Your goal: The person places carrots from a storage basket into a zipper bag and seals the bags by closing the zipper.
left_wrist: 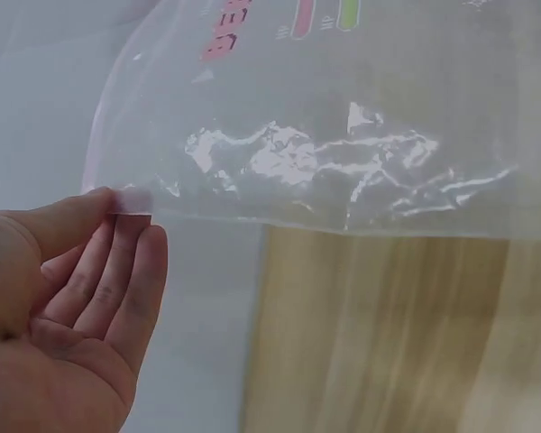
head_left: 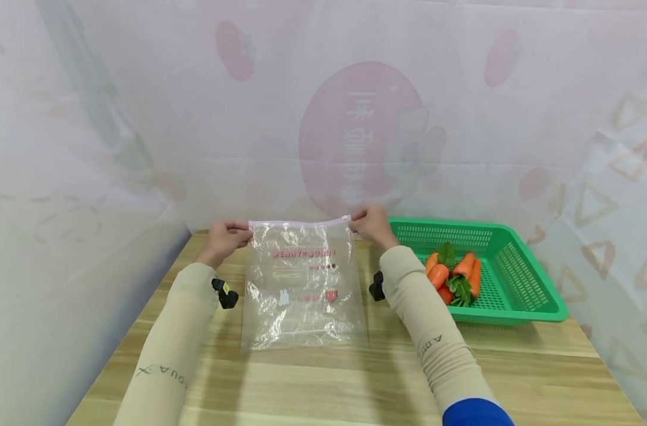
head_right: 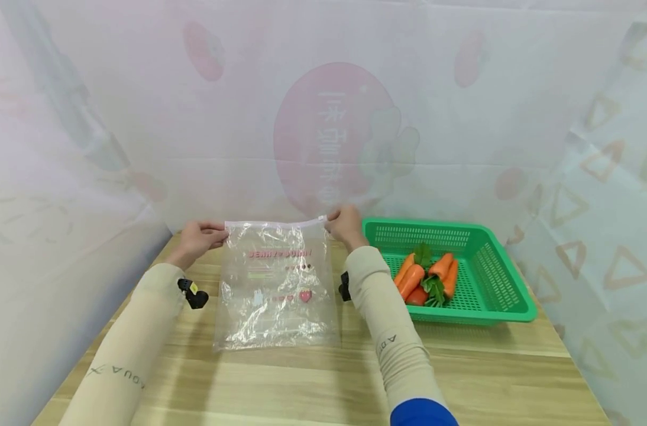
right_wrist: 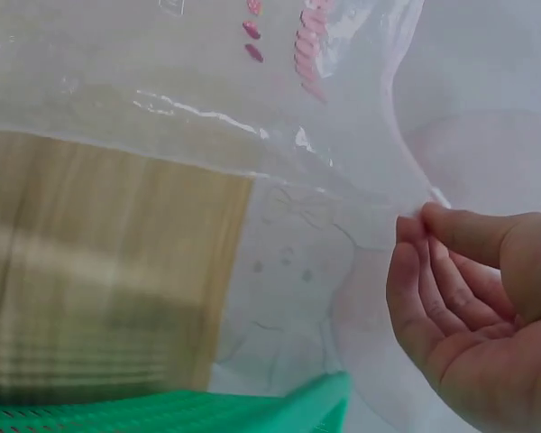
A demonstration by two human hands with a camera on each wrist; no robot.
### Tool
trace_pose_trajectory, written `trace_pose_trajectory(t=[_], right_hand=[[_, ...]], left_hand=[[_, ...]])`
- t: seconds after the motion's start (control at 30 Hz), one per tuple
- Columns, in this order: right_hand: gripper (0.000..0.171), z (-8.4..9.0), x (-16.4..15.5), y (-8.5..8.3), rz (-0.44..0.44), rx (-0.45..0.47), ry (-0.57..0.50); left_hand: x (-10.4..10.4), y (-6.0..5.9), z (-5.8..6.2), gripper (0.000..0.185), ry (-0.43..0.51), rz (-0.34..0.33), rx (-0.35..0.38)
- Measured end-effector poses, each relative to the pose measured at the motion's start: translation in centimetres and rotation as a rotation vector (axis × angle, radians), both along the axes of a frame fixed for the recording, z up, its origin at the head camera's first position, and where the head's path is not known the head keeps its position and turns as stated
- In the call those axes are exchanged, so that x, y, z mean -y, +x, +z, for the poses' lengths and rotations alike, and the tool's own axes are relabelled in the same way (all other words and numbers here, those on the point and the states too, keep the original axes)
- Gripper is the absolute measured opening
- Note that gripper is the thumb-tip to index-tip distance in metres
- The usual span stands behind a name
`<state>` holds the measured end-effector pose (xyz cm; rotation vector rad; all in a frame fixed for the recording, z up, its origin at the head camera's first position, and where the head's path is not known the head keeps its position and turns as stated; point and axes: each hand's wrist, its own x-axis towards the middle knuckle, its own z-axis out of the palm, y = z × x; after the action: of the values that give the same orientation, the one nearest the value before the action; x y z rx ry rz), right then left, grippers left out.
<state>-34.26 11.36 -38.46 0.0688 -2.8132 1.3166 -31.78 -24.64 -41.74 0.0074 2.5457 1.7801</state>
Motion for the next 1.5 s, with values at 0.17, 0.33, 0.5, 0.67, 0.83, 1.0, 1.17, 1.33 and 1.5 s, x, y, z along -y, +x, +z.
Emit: trace_pose_trajectory(t=[0.17,0.33,0.5,0.67,0.83,1.0,1.17,1.33,1.5], right_hand=[[0.024,2.8,-1.1,-0.1,0.086,-0.003,-0.042],[0.027,4.8,-2.1,-0.3,0.183,-0.035,-0.075],[0.028,6.4,-3.4,-0.4,0.232,-0.075,-0.064],[0.026,7.7,-5.2,0.1,0.259,-0.103,-0.013],[0.025,8.9,-6.7,0.9,0.282,-0.176,0.049],[0.023,9.7,-7.1,2.0,0.311,-0.278,0.087],[0.017,9.5,-7.6,3.5,0.358,-0.394,0.115],[0.016,8.7,-8.3,5.6,0.403,-0.459,0.11],[0.017,7.5,-8.8,7.9,0.446,-0.534,0.118]], left_hand=[[0.9,-0.3,2.7,0.038,-0.034,0.012,-0.053],[1.4,-0.2,5.7,0.038,-0.056,-0.023,-0.101],[1.3,0.3,8.3,0.036,-0.049,-0.044,-0.169],[0.7,1.2,10.0,0.032,-0.084,-0.05,-0.222],[-0.1,2.0,11.3,0.029,-0.124,-0.081,-0.278],[-0.6,3.2,12.4,0.027,-0.153,-0.074,-0.362],[-1.3,5.5,12.6,0.021,-0.188,-0.055,-0.469],[-1.8,8.3,11.4,0.015,-0.2,-0.071,-0.538],[-1.5,10.4,9.1,0.012,-0.201,-0.103,-0.597]])
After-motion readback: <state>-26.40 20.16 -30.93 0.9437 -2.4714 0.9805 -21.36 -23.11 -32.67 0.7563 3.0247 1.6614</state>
